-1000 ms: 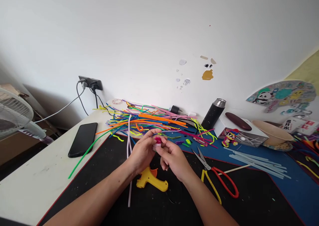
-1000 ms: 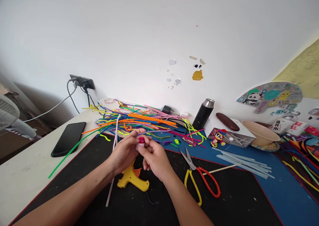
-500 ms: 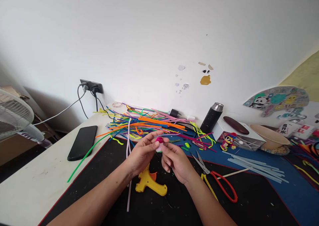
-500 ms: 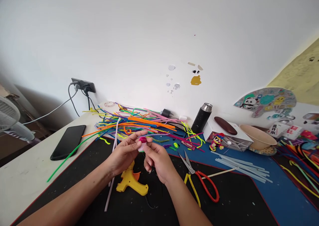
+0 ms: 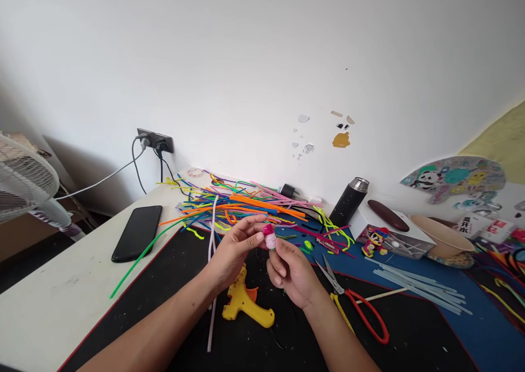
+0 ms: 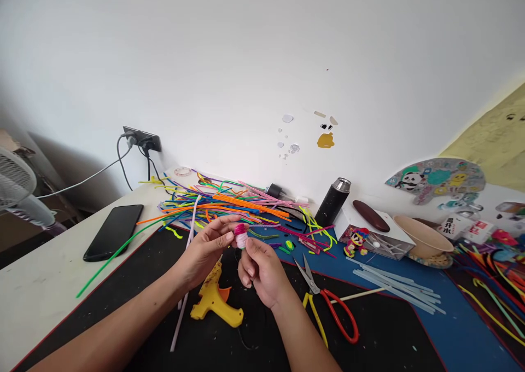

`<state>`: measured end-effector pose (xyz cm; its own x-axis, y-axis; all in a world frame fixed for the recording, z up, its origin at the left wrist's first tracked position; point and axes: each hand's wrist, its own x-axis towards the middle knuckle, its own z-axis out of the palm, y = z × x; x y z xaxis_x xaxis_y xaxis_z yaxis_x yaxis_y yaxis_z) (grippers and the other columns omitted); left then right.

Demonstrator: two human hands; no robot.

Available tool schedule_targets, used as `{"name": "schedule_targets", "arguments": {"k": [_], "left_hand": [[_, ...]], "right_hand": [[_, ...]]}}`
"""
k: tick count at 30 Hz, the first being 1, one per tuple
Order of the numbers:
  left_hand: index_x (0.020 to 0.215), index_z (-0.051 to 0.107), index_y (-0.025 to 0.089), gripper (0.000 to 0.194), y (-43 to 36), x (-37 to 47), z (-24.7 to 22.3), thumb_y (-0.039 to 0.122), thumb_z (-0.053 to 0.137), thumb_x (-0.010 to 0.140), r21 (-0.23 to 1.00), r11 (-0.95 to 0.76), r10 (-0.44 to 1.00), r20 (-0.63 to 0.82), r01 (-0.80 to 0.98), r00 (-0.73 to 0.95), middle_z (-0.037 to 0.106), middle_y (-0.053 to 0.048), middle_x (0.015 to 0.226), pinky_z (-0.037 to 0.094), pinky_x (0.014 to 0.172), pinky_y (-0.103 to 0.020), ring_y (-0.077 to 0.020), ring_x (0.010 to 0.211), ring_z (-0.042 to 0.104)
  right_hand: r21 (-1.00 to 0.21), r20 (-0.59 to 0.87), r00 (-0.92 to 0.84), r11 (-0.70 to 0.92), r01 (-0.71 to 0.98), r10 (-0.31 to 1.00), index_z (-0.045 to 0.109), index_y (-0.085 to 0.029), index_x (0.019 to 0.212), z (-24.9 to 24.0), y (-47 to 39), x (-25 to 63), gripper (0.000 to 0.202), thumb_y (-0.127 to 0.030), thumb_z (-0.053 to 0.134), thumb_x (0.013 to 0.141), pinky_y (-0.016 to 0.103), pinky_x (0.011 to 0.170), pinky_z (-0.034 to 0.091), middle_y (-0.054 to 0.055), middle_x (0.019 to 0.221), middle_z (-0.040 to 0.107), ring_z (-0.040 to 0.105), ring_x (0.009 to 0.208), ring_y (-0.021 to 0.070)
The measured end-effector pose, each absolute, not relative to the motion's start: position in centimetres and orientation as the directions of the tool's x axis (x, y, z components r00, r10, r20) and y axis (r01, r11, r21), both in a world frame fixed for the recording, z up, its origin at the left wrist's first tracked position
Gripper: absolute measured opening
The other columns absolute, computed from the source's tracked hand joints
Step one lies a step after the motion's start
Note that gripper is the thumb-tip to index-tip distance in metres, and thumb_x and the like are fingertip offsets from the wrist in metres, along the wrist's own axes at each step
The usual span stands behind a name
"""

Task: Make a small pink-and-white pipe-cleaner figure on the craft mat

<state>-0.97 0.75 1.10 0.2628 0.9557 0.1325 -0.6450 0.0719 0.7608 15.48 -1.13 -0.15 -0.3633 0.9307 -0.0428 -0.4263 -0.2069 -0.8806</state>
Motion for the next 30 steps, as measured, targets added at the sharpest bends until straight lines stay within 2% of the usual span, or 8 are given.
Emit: {"name": "schedule_targets", "arguments": {"k": [9,15,23,30], "left_hand": [[0.109,0.081,0.018,0.031,0.6,-0.9,1.2,0.027,0.09,0.08,0.796,-0.013,0.956,0.187,-0.605,0.224,0.076,-0.006,0.092,0.052,0.075,-0.028,-0.0156,0.076,0.064],[0.103,0.083,0.019,0.03,0.4,-0.9,1.4,0.033,0.092,0.078,0.828,-0.01,0.96,0.165,-0.561,0.225,0.075,-0.006,0.093,0.053,0.076,-0.028,-0.0177,0.084,0.066],[0.099,0.081,0.018,0.027,0.5,-0.6,0.7,0.034,0.091,0.079,0.837,-0.045,0.964,0.18,-0.545,0.197,0.074,-0.005,0.088,0.054,0.08,-0.03,-0.0195,0.084,0.067],[0.096,0.081,0.018,0.023,0.7,-0.5,0.1,0.034,0.089,0.081,0.851,-0.098,0.964,0.209,-0.516,0.162,0.076,-0.006,0.09,0.053,0.08,-0.029,-0.0201,0.085,0.067]], "right_hand": [[-0.866,-0.05,-0.409,-0.243,-0.436,0.911,0.067,-0.018,0.088,-0.2,-1.2,15.6,0.041,-0.057,0.078,0.09,0.022,0.04,0.027,-0.011,0.048,0.04,0.037,0.038,0.0079],[-0.849,-0.064,-0.426,-0.273,-0.452,0.903,0.064,-0.019,0.087,-0.6,-1.0,15.7,0.041,-0.058,0.078,0.09,0.022,0.039,0.026,-0.011,0.047,0.04,0.035,0.038,0.0085],[-0.841,-0.084,-0.399,-0.28,-0.463,0.913,0.054,-0.021,0.075,-0.5,-1.0,15.6,0.048,-0.059,0.082,0.086,0.022,0.04,0.025,-0.012,0.045,0.036,0.033,0.038,0.0078],[-0.844,-0.084,-0.39,-0.274,-0.462,0.917,0.058,-0.02,0.077,-0.7,-1.0,15.5,0.046,-0.058,0.083,0.085,0.022,0.041,0.023,-0.013,0.043,0.033,0.031,0.038,0.0073]]}}
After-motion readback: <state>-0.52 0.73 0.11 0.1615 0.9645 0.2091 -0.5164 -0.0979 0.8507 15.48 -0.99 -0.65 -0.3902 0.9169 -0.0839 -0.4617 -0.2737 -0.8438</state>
